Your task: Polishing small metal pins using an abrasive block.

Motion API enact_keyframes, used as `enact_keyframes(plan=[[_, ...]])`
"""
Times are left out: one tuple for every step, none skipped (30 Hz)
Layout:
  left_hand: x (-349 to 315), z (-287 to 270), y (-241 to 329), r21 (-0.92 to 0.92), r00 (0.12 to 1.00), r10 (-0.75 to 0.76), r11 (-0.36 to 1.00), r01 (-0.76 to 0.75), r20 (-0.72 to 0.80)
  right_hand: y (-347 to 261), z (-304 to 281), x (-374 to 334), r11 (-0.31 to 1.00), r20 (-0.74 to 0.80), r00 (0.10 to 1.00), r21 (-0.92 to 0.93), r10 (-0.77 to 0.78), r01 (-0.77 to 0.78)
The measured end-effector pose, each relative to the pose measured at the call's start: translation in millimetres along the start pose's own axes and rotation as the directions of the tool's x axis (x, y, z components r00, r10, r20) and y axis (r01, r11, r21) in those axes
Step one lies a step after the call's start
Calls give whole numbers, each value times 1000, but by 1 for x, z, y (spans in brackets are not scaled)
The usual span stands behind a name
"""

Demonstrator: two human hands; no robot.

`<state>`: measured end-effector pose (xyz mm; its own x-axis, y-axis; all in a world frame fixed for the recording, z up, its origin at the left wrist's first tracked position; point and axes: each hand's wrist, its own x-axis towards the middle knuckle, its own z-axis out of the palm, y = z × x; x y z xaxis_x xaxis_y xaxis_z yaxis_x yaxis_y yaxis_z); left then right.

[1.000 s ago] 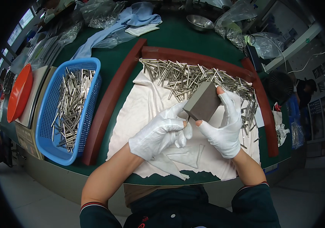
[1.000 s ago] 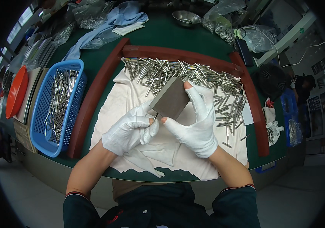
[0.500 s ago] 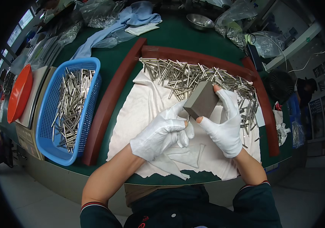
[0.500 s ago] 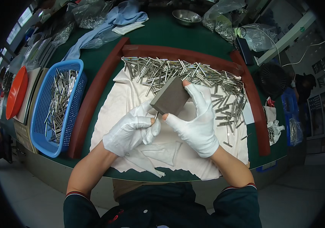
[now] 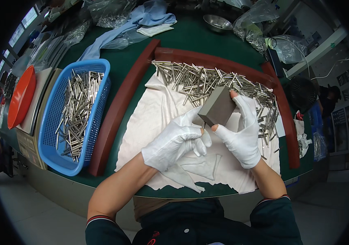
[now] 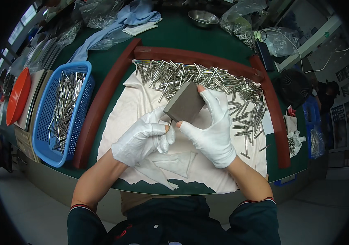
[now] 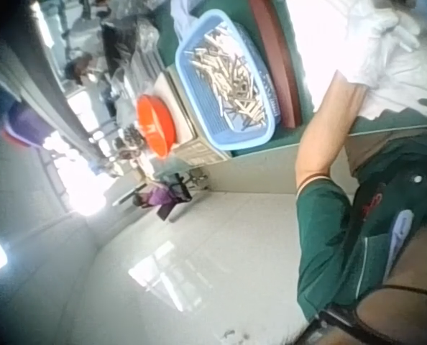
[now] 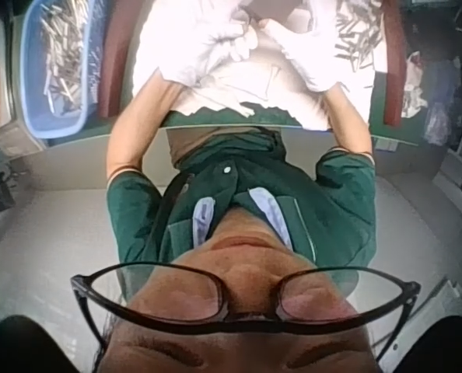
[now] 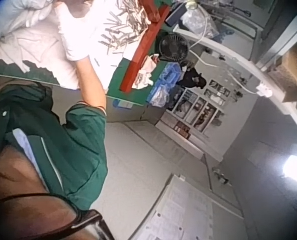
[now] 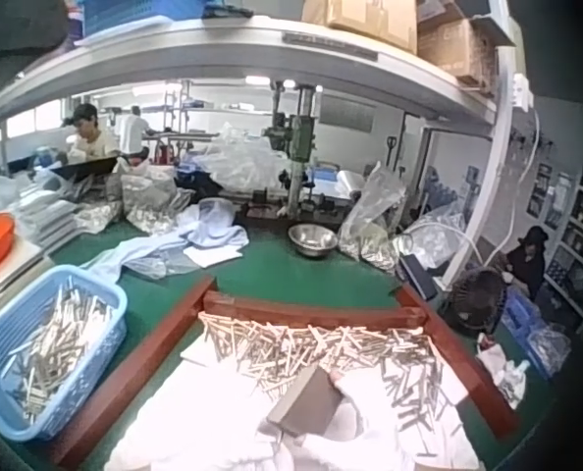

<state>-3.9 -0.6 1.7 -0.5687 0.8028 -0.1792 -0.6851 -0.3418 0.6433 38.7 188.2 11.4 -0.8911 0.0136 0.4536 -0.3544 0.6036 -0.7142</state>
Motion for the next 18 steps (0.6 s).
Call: enact_keyframes(plan=[[2, 2, -1, 25, 1000, 4, 1000, -4, -24, -1, 0, -2, 1000, 1, 1000, -3, -1, 1], [1, 4, 0, 23, 1000, 6, 1000, -5, -22, -4, 1, -2, 980, -67, 985, -137, -157, 147], [-2, 7, 5, 20, 1000, 6, 1000, -6, -7, -6, 3, -3, 922, -115, 943, -275, -313, 273], [-3, 9, 8, 16, 1000, 7, 1000, -7, 8, -6, 3, -4, 937, -124, 948, -236, -293, 258], [-3, 7, 7, 17, 1000, 4, 1000, -4, 9, -6, 1, -4, 937, -125, 949, -237, -291, 256], [-4, 6, 7, 28, 1000, -2, 1000, 2, 11, -5, -2, -2, 984, -64, 989, -124, -134, 125], [-4, 5, 6, 39, 1000, -9, 999, 8, 13, -4, -4, -1, 1000, 15, 1000, -19, 20, -20], [-3, 4, 4, 38, 1000, -8, 999, 8, 12, 0, 1, -3, 996, -33, 998, -71, -49, 46], [0, 3, 2, 48, 1000, -1, 999, 1, -1, -1, 1, -4, 996, -33, 998, -74, -48, 46], [1, 3, 1, 58, 1000, 6, 998, -5, -14, -3, 2, -5, 973, -81, 981, -169, -175, 159], [1, 5, 2, 57, 1000, 5, 998, -5, -11, -5, 2, -5, 927, -116, 946, -267, -301, 263], [-3, 7, 5, 13, 1000, 10, 1000, -10, -3, -5, 2, -5, 930, -111, 943, -236, -313, 280], [-6, 7, 6, -31, 1000, 15, 999, -15, 5, -2, 2, -4, 932, -110, 944, -230, -312, 281], [-5, 5, 4, -30, 1000, 16, 999, -16, -3, 1, 2, -4, 966, -64, 973, -150, -222, 210], [-2, 6, 1, -20, 999, 23, 1000, -24, -23, 1, -1, -3, 987, -12, 991, -88, -134, 133], [0, 6, 0, -9, 999, 31, 999, -31, -44, 1, -1, -4, 987, -12, 991, -93, -135, 133], [-1, 8, 2, -10, 999, 31, 999, -32, -39, -1, -1, -4, 956, -64, 969, -193, -237, 221], [-2, 8, 5, 8, 1000, 25, 1000, -25, -15, -1, 1, -5, 910, -105, 935, -290, -338, 296]])
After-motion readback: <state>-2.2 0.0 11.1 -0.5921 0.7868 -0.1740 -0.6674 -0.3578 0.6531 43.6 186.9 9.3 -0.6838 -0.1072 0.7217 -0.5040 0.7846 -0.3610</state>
